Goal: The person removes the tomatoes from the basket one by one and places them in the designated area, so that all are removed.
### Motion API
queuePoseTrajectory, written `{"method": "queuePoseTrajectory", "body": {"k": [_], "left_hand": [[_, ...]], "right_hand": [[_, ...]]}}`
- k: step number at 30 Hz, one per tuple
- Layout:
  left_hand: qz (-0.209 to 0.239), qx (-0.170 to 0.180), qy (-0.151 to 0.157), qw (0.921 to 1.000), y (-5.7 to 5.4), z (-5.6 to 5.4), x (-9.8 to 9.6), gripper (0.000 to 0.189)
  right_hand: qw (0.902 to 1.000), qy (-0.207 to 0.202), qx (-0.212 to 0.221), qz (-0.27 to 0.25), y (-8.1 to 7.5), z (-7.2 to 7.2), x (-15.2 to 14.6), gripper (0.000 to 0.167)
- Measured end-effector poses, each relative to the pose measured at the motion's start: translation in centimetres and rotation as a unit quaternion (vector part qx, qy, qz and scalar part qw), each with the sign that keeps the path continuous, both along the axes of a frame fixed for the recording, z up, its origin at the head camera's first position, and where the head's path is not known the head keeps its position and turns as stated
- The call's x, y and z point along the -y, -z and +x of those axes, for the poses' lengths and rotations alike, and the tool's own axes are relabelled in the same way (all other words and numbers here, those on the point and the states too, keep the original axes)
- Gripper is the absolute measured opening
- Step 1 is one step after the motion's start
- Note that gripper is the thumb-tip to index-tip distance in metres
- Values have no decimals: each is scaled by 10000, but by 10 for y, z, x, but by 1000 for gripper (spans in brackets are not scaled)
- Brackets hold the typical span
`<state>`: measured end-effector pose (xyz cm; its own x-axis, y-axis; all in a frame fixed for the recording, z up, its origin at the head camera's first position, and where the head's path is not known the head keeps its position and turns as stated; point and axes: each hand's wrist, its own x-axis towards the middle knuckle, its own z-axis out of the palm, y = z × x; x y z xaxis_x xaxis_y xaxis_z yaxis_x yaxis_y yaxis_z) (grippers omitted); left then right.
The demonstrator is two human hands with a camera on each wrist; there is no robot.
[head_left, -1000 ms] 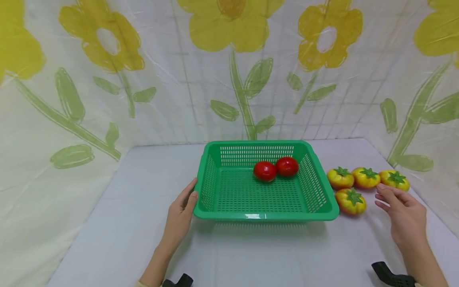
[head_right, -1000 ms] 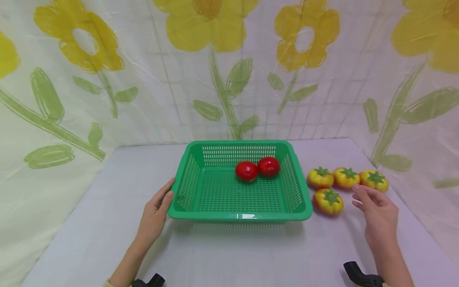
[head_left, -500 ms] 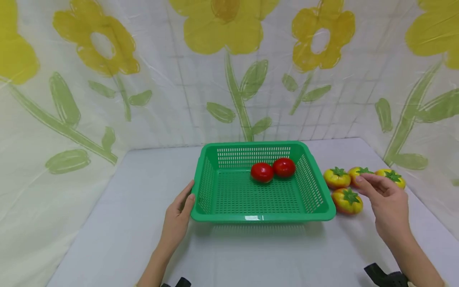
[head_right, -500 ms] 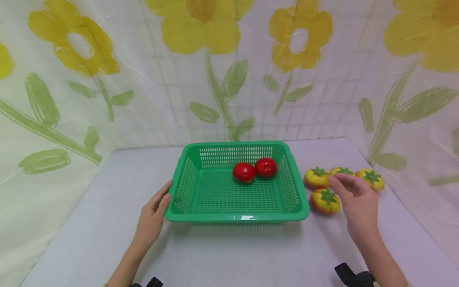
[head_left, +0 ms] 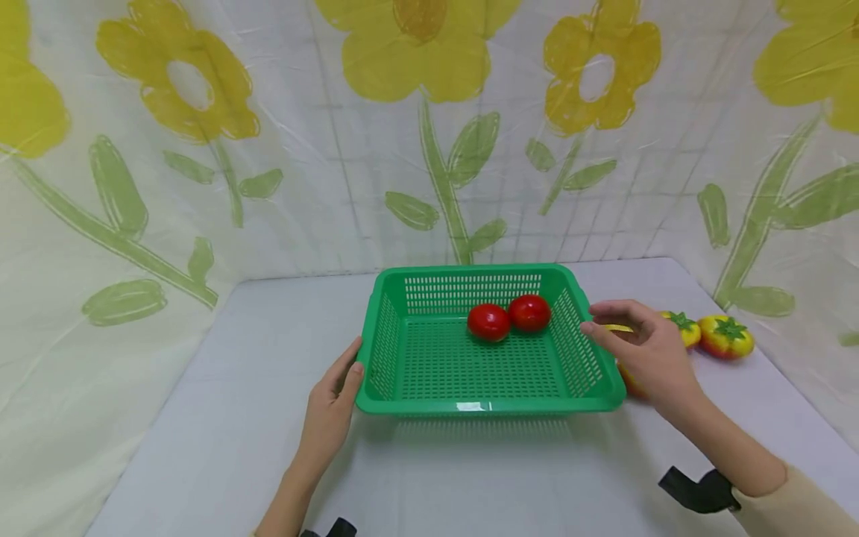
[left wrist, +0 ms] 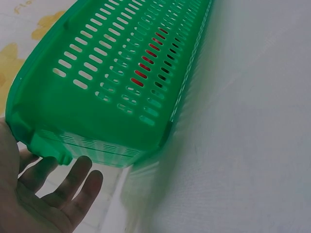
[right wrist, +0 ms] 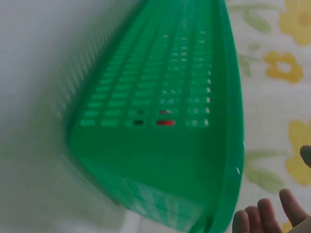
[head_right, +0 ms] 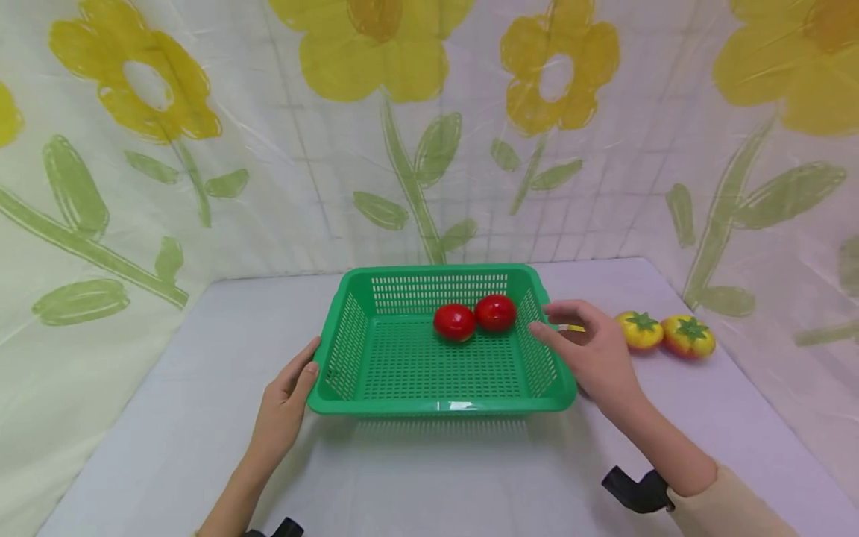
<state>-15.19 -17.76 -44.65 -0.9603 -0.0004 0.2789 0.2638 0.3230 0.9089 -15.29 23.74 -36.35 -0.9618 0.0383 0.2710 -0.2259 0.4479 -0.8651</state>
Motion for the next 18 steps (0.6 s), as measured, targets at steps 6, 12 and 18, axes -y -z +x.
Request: {"method": "queuePoseTrajectory", "body": {"k": [6, 12, 18], "left_hand": [[0, 18, -1, 10000, 1, -1, 0, 46], [39, 50, 18, 10000, 2, -1, 0, 46], [34, 40, -5, 10000, 1, -1, 0, 46]], "right_hand": [[9968, -751, 47, -259, 7, -6, 19, 42], [9908, -1240, 346, -411, 17, -18, 36, 50], [9875, -1414, 689, -105, 25, -32, 45, 57]]}}
